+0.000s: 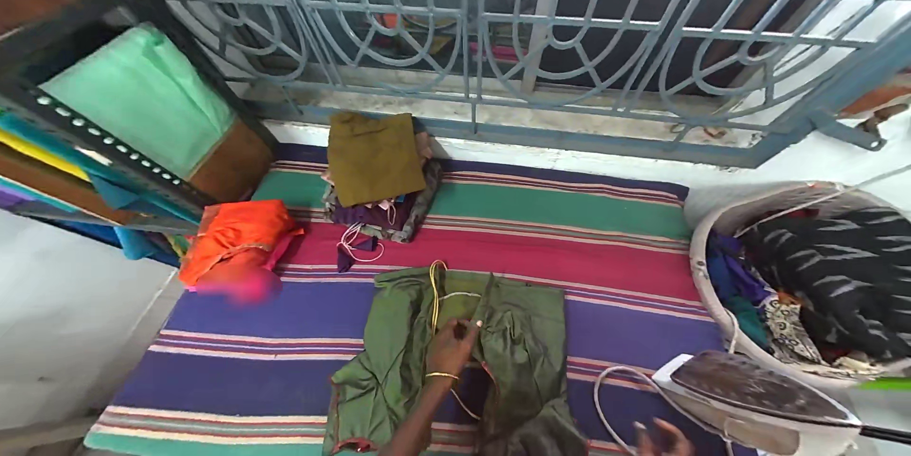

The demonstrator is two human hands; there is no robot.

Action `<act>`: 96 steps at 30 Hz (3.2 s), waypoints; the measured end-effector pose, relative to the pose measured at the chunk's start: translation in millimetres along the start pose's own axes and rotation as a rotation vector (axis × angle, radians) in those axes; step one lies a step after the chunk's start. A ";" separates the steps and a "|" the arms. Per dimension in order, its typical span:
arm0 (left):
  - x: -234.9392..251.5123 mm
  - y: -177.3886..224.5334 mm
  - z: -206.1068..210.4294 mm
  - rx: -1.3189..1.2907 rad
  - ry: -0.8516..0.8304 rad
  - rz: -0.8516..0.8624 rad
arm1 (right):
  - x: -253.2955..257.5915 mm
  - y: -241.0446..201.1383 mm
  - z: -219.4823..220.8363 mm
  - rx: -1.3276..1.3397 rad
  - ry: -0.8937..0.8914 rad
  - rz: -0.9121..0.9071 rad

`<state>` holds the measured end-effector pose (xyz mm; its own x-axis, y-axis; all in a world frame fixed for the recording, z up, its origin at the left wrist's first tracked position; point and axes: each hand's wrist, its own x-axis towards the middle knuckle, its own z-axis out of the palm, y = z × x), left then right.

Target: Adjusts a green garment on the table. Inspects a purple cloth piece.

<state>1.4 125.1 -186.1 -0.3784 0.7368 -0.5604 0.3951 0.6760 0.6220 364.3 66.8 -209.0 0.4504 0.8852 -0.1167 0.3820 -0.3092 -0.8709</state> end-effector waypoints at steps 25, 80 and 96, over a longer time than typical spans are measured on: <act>-5.2 -103.4 -21.1 -0.036 0.411 0.245 | 134.1 -123.6 196.5 -0.439 -0.460 -0.633; -53.8 -22.6 -70.2 0.020 -0.236 0.634 | -13.5 -241.3 258.6 0.404 -1.037 0.392; -43.9 -104.8 -38.3 0.107 -0.329 0.397 | -40.5 -232.1 170.1 0.234 -1.034 -0.442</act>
<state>-55.5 21.4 -205.7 0.0944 0.8903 -0.4455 0.5442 0.3286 0.7720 120.1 161.8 -83.4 -0.6048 0.7961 -0.0211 0.1340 0.0756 -0.9881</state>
